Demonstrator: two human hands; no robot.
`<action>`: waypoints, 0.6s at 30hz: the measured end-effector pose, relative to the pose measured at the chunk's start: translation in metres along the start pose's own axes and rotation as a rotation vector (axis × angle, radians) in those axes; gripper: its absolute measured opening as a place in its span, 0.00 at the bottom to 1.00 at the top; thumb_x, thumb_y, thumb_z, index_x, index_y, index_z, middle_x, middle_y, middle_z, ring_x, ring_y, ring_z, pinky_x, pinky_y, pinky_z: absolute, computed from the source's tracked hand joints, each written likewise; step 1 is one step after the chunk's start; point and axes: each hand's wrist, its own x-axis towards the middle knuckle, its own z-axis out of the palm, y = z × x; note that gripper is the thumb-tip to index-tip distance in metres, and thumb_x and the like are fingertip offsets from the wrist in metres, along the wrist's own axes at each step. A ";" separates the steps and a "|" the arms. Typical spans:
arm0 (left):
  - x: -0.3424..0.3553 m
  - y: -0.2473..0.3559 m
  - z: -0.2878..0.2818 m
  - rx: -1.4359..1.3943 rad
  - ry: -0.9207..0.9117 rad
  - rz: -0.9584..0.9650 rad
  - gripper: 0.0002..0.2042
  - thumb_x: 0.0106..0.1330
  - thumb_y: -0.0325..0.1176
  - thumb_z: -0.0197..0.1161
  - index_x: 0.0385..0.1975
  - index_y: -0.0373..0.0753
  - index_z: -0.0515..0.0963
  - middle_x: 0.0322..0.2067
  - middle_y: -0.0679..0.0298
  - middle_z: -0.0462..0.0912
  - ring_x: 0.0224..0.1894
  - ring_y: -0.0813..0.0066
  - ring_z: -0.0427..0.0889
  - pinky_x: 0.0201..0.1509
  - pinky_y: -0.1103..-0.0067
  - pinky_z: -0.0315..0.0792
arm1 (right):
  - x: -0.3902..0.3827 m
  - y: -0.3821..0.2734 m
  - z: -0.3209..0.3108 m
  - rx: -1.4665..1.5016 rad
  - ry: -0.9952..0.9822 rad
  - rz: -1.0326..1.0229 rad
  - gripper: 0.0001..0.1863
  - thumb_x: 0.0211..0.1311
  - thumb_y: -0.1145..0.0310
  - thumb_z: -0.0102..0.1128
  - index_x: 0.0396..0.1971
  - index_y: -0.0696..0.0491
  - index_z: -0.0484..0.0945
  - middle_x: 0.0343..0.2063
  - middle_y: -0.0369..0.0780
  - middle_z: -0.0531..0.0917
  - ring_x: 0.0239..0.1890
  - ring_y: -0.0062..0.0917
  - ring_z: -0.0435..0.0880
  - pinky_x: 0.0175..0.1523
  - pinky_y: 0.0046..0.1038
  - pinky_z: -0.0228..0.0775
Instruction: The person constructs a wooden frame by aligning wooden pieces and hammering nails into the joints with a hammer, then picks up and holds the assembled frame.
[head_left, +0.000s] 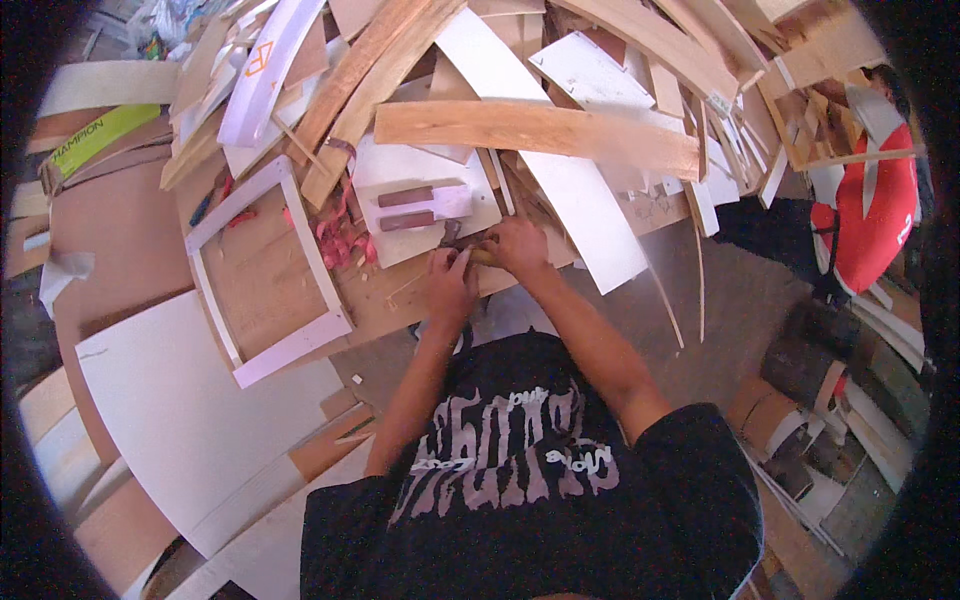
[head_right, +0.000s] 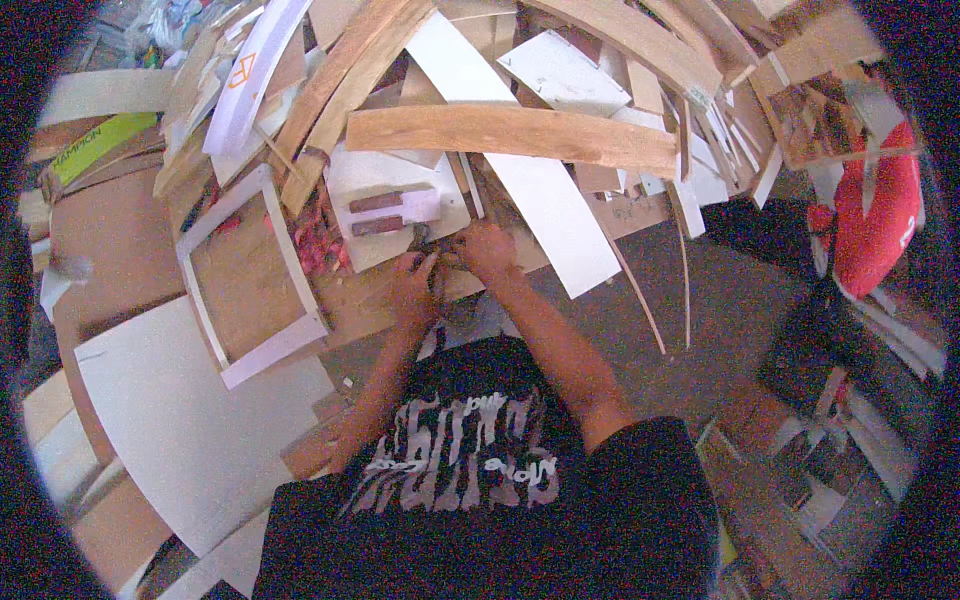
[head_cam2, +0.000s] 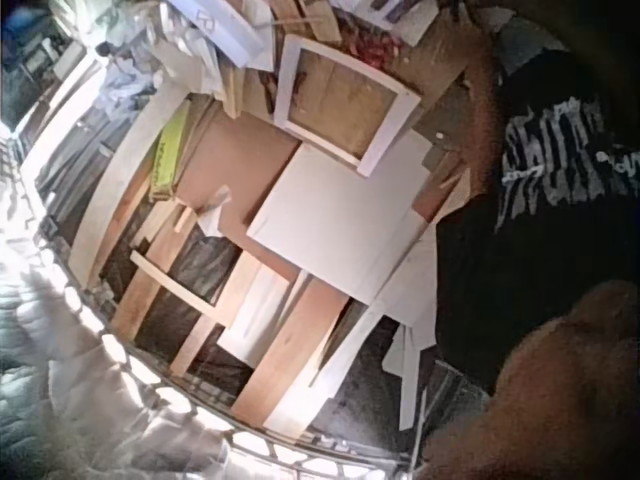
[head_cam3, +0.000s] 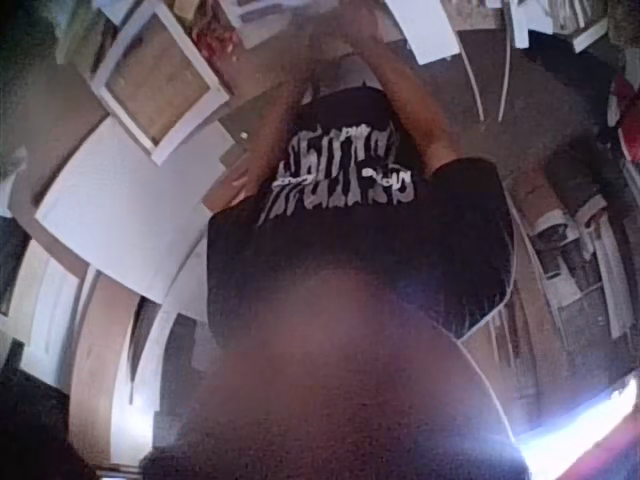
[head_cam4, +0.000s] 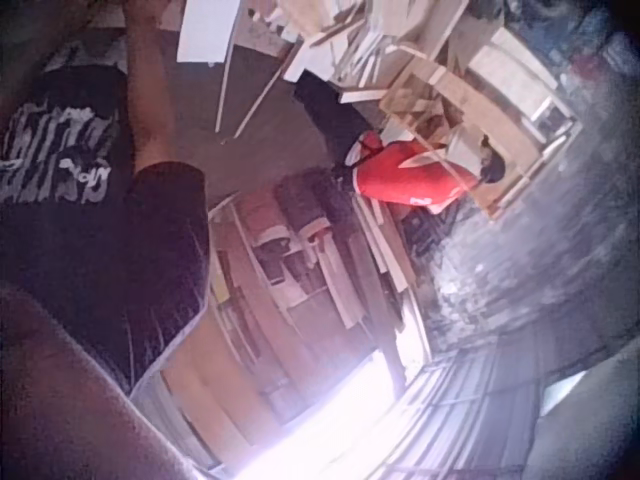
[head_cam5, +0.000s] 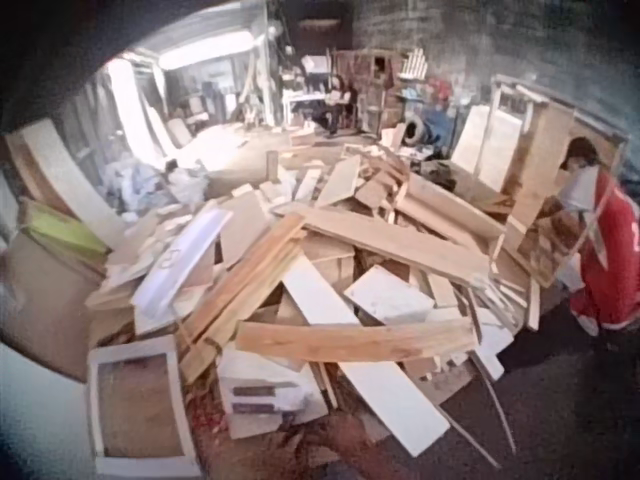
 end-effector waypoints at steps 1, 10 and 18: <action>-0.001 0.000 0.000 0.012 0.028 0.020 0.17 0.61 0.31 0.65 0.51 0.40 0.82 0.42 0.55 0.75 0.48 0.53 0.74 0.56 0.62 0.70 | 0.004 0.000 0.002 -0.050 -0.025 -0.005 0.14 0.52 0.51 0.71 0.31 0.44 0.90 0.34 0.40 0.87 0.36 0.38 0.88 0.41 0.41 0.81; -0.005 -0.006 0.010 -0.066 0.040 -0.066 0.16 0.60 0.32 0.67 0.49 0.39 0.83 0.40 0.58 0.76 0.46 0.56 0.76 0.62 0.64 0.68 | 0.014 -0.016 -0.027 -0.128 -0.248 0.077 0.18 0.53 0.47 0.70 0.33 0.46 0.90 0.35 0.43 0.88 0.40 0.38 0.88 0.46 0.39 0.81; -0.005 -0.005 -0.011 -0.249 0.077 -0.084 0.14 0.63 0.32 0.66 0.48 0.41 0.83 0.41 0.56 0.81 0.41 0.58 0.82 0.49 0.69 0.76 | -0.009 -0.021 -0.046 0.102 -0.085 0.016 0.14 0.56 0.56 0.70 0.34 0.50 0.89 0.31 0.44 0.87 0.34 0.35 0.87 0.41 0.35 0.79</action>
